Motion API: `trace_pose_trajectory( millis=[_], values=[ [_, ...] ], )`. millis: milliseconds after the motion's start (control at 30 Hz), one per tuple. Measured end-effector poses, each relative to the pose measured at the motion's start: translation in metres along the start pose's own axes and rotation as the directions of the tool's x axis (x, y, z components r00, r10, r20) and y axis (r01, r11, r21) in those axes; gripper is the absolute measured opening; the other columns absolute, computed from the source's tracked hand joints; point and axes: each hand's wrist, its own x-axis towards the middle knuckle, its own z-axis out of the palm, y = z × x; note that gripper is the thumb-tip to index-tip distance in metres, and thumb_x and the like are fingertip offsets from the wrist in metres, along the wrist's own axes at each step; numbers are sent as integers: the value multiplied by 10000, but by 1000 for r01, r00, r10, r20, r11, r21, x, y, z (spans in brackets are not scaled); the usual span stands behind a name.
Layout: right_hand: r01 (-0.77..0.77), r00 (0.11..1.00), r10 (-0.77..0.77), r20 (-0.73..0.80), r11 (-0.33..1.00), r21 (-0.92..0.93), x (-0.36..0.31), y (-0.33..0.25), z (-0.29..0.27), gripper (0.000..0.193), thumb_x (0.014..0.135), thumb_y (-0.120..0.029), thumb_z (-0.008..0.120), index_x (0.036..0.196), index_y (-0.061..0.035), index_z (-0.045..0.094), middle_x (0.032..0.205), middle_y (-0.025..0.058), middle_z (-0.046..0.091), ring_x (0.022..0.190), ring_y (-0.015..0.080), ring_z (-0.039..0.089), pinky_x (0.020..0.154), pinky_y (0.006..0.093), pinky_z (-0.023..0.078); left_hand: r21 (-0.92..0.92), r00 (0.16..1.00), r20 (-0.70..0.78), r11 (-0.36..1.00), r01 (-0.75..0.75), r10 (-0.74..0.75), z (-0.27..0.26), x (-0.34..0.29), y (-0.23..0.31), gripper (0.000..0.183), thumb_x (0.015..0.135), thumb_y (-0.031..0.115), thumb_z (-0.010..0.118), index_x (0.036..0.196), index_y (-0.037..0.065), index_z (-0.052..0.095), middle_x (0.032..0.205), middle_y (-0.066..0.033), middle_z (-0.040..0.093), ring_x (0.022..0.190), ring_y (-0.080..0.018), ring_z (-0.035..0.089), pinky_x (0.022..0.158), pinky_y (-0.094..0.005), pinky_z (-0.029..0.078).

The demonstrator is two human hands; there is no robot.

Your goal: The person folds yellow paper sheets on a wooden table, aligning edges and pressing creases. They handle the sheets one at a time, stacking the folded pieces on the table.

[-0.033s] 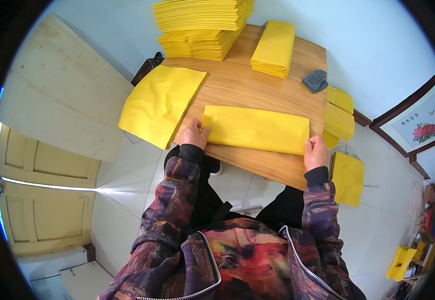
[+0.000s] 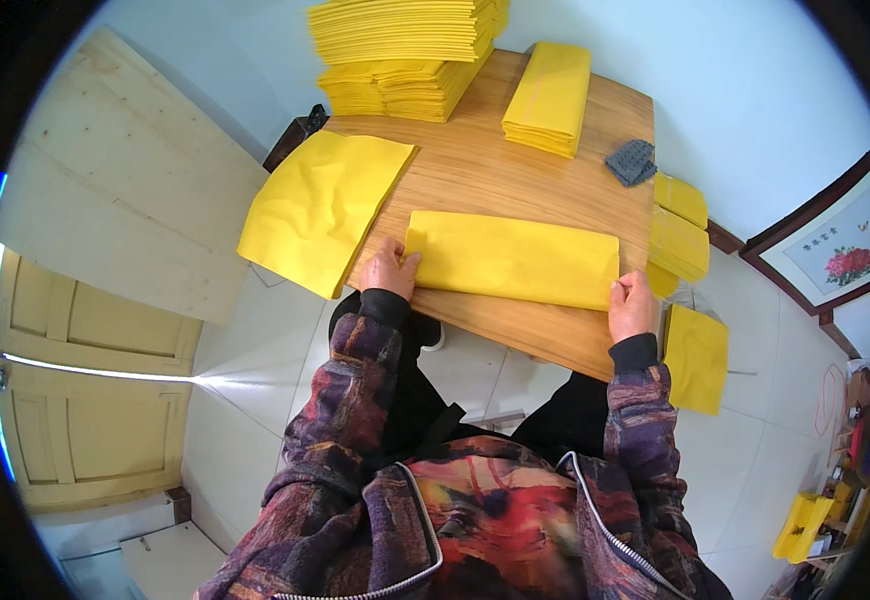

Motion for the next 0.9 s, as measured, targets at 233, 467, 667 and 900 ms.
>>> trace_pose_trajectory(
  millis=[233,467,667,900],
  values=[
    [44,998,-44,-52,999,-14,-1,4,5,126,862,-182,606,896,-91,525,746,184,635,731,416,611,624,505,466,21,998,-63,1000,9,-8,5,1,-3,358,777,367,711,878,41,604,757,-159,639,736,-330,627,670,-419,484],
    [-42,999,40,-36,996,-80,-3,-3,4,132,868,-222,594,889,-112,525,729,192,631,705,426,607,606,538,460,70,990,-129,996,-52,61,11,2,-7,343,763,348,737,803,48,576,716,-143,616,688,-324,608,630,-425,468],
    [-32,998,30,-49,998,-50,-4,-12,1,154,852,-203,623,873,-94,516,709,166,627,683,401,608,590,517,455,20,996,-70,998,-55,56,11,4,-9,314,808,317,699,851,43,552,751,-182,632,730,-389,610,654,-456,470],
    [-62,998,60,-23,995,-78,-2,-11,3,165,854,-211,622,867,-89,512,717,164,625,696,393,611,597,509,460,37,998,-50,999,-31,33,9,6,-8,318,797,318,713,863,45,564,752,-171,636,735,-364,620,650,-446,474]
  ],
)
